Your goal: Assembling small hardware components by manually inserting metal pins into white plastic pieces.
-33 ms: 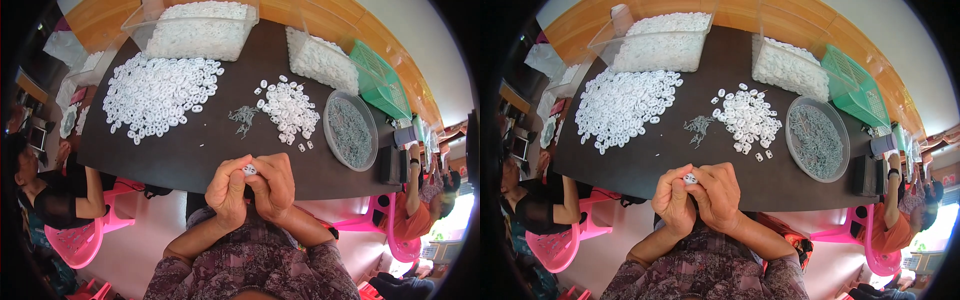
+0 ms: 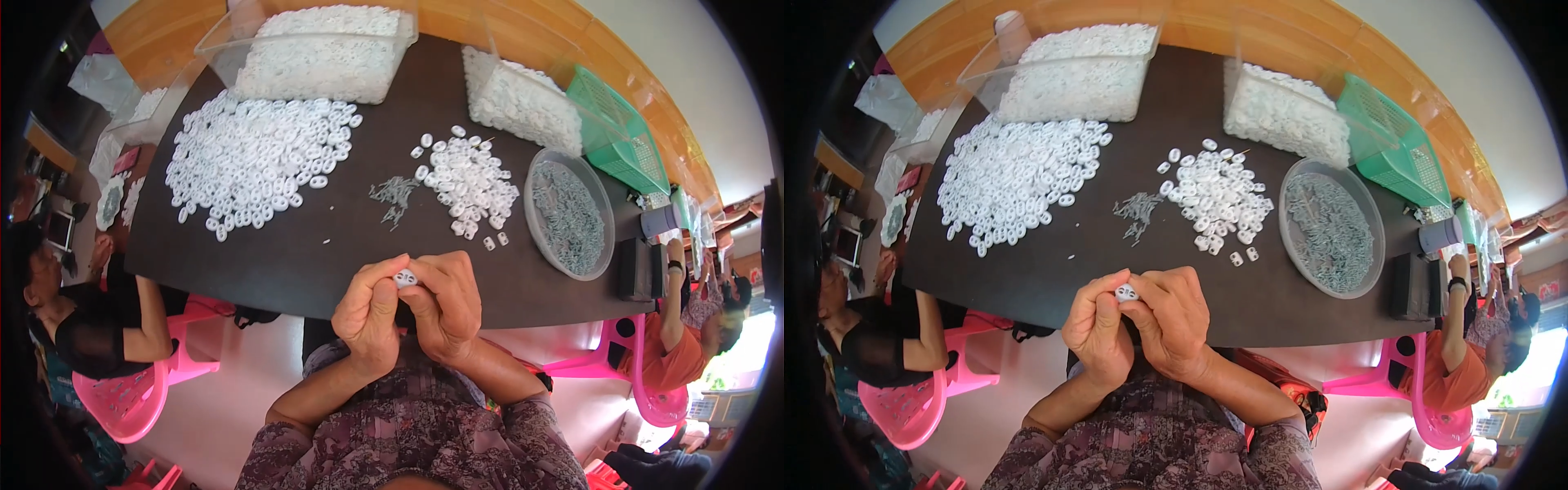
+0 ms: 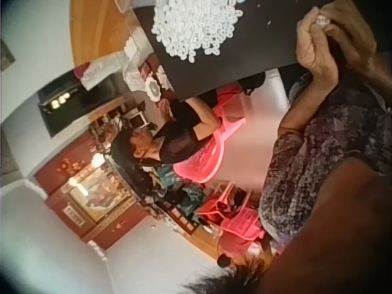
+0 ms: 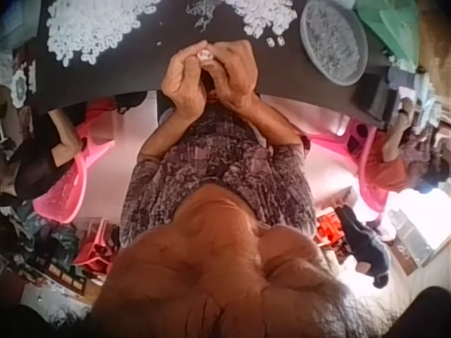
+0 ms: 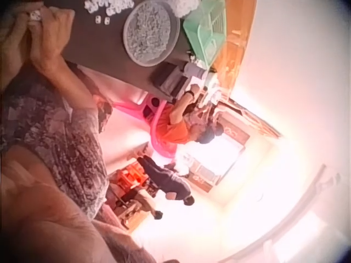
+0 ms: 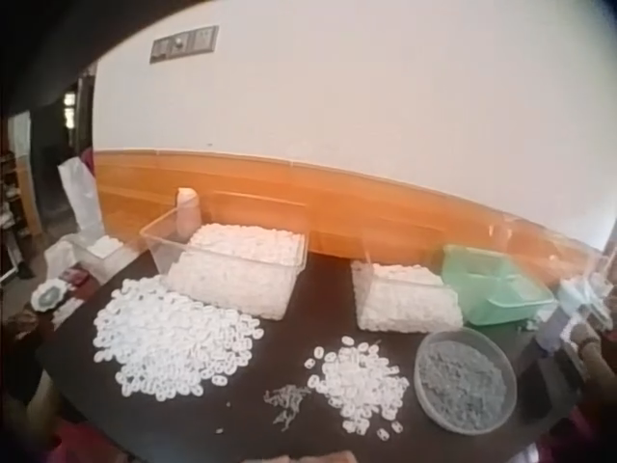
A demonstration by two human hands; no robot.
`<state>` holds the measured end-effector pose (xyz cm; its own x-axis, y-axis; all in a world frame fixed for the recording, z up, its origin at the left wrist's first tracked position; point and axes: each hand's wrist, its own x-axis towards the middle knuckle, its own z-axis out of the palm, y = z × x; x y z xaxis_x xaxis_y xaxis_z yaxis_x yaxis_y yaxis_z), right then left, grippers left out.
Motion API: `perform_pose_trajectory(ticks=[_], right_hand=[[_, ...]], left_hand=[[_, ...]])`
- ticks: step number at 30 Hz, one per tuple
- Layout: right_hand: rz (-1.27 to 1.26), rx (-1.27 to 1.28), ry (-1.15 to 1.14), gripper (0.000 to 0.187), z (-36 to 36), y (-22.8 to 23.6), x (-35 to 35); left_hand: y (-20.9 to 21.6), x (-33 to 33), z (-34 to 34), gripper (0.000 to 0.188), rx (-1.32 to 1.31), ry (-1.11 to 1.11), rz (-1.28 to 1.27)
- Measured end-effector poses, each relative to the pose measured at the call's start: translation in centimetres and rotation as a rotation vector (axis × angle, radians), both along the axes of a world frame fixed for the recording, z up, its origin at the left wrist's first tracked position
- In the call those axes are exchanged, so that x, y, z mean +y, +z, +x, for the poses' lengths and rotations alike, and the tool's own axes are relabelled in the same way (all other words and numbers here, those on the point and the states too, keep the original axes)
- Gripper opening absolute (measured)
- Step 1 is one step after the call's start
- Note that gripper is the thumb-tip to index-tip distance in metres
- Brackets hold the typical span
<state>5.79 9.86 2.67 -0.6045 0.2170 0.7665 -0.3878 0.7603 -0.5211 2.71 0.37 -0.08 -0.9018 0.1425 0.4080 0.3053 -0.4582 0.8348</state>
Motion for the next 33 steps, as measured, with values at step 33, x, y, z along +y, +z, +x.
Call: perform_pose_trajectory(ticks=[33], right_hand=[[0.543,-0.245,-0.035,0.011,-3.0,5.1,13.5]], left_hand=[[12.2,-1.1,6.6,0.028,0.28,-1.362,-0.14]])
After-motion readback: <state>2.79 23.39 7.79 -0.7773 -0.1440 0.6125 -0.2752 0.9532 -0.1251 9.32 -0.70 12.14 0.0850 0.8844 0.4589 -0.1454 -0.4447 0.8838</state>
